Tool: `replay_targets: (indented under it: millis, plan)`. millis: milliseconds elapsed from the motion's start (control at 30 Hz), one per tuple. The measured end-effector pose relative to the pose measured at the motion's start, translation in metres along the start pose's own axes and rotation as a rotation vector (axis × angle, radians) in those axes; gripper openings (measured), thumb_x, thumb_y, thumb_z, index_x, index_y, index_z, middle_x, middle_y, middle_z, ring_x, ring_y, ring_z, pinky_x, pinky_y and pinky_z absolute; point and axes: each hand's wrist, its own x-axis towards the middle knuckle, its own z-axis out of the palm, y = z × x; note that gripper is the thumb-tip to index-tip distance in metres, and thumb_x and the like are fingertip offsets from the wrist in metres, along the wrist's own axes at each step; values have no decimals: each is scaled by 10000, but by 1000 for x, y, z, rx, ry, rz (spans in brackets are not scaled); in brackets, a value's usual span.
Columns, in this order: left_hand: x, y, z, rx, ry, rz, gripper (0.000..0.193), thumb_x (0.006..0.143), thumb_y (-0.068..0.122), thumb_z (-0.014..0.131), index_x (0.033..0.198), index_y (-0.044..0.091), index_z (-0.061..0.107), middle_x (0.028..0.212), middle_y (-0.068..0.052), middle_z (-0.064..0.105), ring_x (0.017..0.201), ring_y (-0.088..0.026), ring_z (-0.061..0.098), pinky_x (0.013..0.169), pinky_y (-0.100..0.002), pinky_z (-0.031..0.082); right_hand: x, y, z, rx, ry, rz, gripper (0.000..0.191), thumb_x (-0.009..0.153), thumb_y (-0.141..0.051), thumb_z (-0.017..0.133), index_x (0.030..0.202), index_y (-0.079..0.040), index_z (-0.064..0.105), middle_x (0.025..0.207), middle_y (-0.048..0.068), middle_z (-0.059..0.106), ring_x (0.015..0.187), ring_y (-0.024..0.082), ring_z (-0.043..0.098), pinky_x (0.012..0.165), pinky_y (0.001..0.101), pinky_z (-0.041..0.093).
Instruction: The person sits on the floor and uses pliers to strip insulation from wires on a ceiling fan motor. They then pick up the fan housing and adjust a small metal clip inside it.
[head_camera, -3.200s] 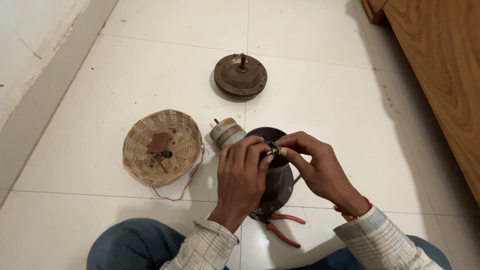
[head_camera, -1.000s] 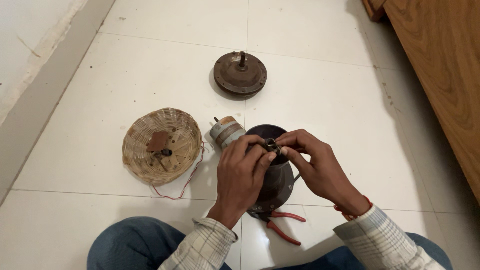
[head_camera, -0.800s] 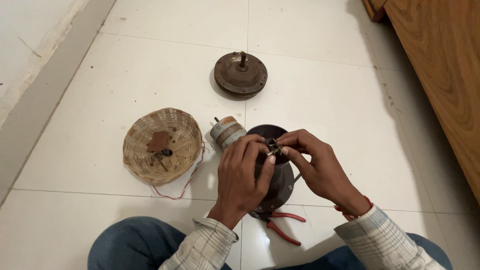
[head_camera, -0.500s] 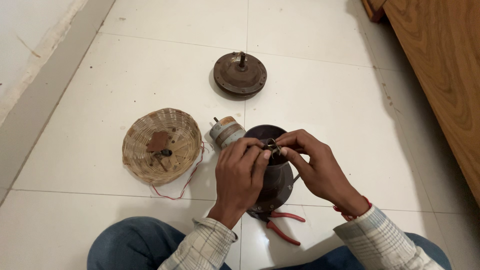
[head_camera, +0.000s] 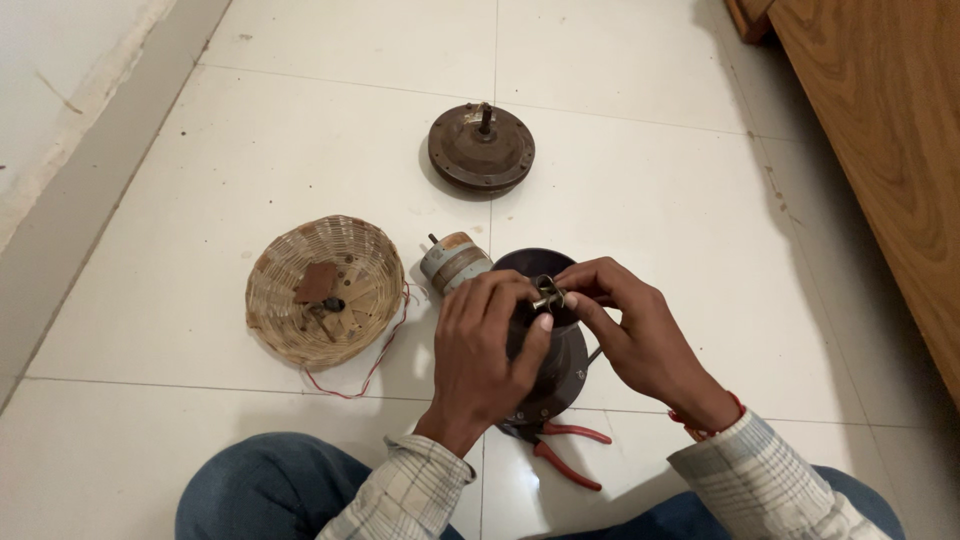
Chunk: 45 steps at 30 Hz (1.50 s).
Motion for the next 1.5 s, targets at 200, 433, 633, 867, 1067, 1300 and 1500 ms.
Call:
replay_targets:
  millis: [200,433,633,867,1067,1300,1500]
  plan:
    - [1,-1,3,51,-30,-64,157,1002,212,586,963,83,666,1100,-66,663,1032,-280,645,957,-455,472,0,-1,0,-3,-6,-21,177,988,-101,607,1146,-37,652,1060,54,739,993,150,722,918,319,597]
    - [0,-3,1,15,1,-40,199,930,231,593,955,45,656,1059,-82,649,1000,-288,639,919,-460,466,0,-1,1,-6,-5,12,177,990,-112,595,1144,-46,654,1048,47,740,972,144,726,905,318,605]
    - [0,-4,4,34,-28,-96,201,1010,230,568,937,72,668,1072,-66,677,1011,-276,653,935,-450,478,0,-1,2,-3,-1,1,166,989,-110,604,1134,-42,647,1064,49,732,985,147,718,904,320,602]
    - [1,-1,0,4,-17,-47,175,950,213,594,963,46,643,1051,-82,659,989,-283,645,907,-445,483,0,-1,2,-7,1,-2,177,990,-110,600,1147,-43,645,1057,51,741,978,150,726,895,319,603]
    - [3,-1,2,27,-39,-88,166,1013,208,597,938,72,657,1049,-60,672,979,-268,654,904,-439,495,0,-1,3,-19,1,-15,176,987,-111,608,1144,-38,644,1061,56,740,986,152,729,900,316,605]
    - [1,1,-1,0,49,-10,206,924,244,655,966,42,659,1055,-74,650,1000,-282,651,870,-439,505,0,0,2,-11,5,-8,176,997,-112,596,1149,-43,649,1056,51,743,983,149,733,903,311,605]
    - [1,-2,2,72,42,-56,179,971,245,688,905,79,696,991,-24,679,922,-235,678,817,-416,519,0,-2,3,-11,6,-19,165,995,-103,598,1138,-37,645,1063,52,737,984,152,728,903,313,603]
